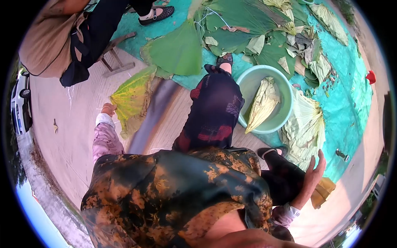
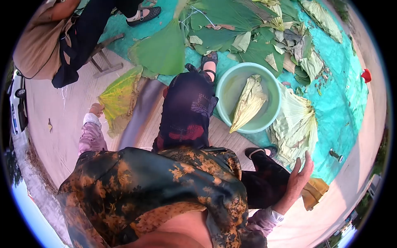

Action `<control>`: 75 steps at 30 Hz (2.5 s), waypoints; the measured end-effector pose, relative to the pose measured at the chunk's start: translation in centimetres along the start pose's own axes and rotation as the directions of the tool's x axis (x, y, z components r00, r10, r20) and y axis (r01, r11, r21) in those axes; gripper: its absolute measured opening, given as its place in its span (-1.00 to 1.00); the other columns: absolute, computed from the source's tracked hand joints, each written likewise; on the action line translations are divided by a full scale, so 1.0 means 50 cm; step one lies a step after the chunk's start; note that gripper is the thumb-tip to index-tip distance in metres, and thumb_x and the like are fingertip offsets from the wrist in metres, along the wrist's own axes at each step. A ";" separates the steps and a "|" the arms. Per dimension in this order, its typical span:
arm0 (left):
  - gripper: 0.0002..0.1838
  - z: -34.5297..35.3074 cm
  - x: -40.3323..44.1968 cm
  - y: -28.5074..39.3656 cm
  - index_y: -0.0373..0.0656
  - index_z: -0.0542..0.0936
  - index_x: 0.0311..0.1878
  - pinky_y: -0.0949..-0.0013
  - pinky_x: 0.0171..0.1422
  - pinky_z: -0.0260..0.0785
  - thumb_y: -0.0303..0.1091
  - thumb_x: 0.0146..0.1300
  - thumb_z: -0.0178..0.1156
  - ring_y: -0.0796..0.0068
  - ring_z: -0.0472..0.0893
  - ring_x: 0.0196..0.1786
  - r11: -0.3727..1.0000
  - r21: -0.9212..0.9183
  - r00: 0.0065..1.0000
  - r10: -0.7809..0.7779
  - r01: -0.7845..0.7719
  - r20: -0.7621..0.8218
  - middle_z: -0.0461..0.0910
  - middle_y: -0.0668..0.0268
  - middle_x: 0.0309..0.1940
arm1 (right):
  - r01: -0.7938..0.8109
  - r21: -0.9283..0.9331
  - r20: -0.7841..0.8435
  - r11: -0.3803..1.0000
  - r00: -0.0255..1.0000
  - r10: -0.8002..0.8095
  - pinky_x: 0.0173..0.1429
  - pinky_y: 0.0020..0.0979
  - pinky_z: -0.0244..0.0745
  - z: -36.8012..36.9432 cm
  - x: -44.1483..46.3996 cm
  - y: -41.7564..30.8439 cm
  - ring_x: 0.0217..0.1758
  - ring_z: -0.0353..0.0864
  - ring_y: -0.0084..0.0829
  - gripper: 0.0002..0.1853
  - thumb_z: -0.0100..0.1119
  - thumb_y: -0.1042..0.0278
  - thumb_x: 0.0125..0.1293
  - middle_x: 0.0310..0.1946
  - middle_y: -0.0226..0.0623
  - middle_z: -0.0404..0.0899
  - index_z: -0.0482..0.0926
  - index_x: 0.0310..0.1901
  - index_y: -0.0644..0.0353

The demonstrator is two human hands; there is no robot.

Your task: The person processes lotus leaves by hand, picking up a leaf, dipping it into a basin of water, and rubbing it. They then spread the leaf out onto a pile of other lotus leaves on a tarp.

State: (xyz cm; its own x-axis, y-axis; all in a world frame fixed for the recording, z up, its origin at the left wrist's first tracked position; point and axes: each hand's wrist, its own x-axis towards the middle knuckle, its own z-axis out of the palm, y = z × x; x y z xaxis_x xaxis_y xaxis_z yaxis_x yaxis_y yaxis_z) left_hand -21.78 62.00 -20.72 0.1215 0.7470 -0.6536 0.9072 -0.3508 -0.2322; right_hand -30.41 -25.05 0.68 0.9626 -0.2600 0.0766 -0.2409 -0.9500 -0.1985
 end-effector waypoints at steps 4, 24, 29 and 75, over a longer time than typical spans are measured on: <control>-0.60 0.003 0.156 0.034 -0.26 0.48 -0.09 0.32 -0.45 0.37 -0.25 0.01 0.23 0.45 0.54 -0.45 0.948 0.023 0.787 0.278 -0.319 -0.550 0.56 0.17 -0.38 | -0.008 -0.055 0.032 0.998 0.999 0.010 0.24 -0.15 0.14 -0.001 0.003 0.000 0.04 0.38 -0.11 -0.65 0.00 0.44 0.23 -0.04 -0.10 0.44 0.35 0.07 0.22; -0.49 0.375 -0.376 0.909 -0.18 0.38 0.05 0.14 0.10 0.30 -0.34 -0.02 0.23 0.04 0.47 0.03 0.698 0.113 0.651 0.705 -0.707 -0.283 0.49 0.08 -0.05 | -0.247 -0.068 0.128 0.967 0.959 0.254 0.28 -0.16 0.09 0.005 0.045 0.020 0.11 0.33 -0.10 -0.67 0.04 0.44 0.21 -0.04 -0.19 0.46 0.38 0.04 0.19; -0.46 0.329 -0.273 0.879 -0.21 0.44 0.06 0.33 -0.07 0.39 -0.65 -0.12 0.09 0.27 0.56 -0.15 0.204 -0.663 0.568 0.722 -0.721 -0.396 0.56 0.19 -0.16 | -0.223 0.012 0.126 0.975 0.967 0.219 0.16 -0.23 0.20 -0.001 0.050 0.025 0.03 0.37 -0.12 -0.66 0.04 0.48 0.20 -0.10 -0.15 0.46 0.38 0.03 0.20; -0.55 0.440 -1.122 0.559 -0.25 0.48 -0.14 0.47 -0.21 0.35 -0.42 -0.18 0.37 0.54 0.45 -0.37 -0.332 -0.438 -0.484 0.823 -0.835 0.299 0.45 0.35 -0.48 | -0.153 0.981 0.172 -0.118 0.970 0.171 -0.09 -0.51 0.43 0.125 -0.005 -0.146 -0.20 0.51 -0.59 -0.68 0.14 0.39 0.14 -0.21 -0.37 0.54 0.45 -0.05 0.27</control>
State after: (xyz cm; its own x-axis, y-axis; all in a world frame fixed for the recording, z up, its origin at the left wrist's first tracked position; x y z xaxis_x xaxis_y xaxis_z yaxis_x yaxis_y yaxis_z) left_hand -12.09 -2.15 -6.41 0.5671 -0.8187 -0.0903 -0.2259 -0.2601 0.9388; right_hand -28.11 -16.99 -4.00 0.9140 -0.3850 -0.1278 0.0030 0.3214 -0.9469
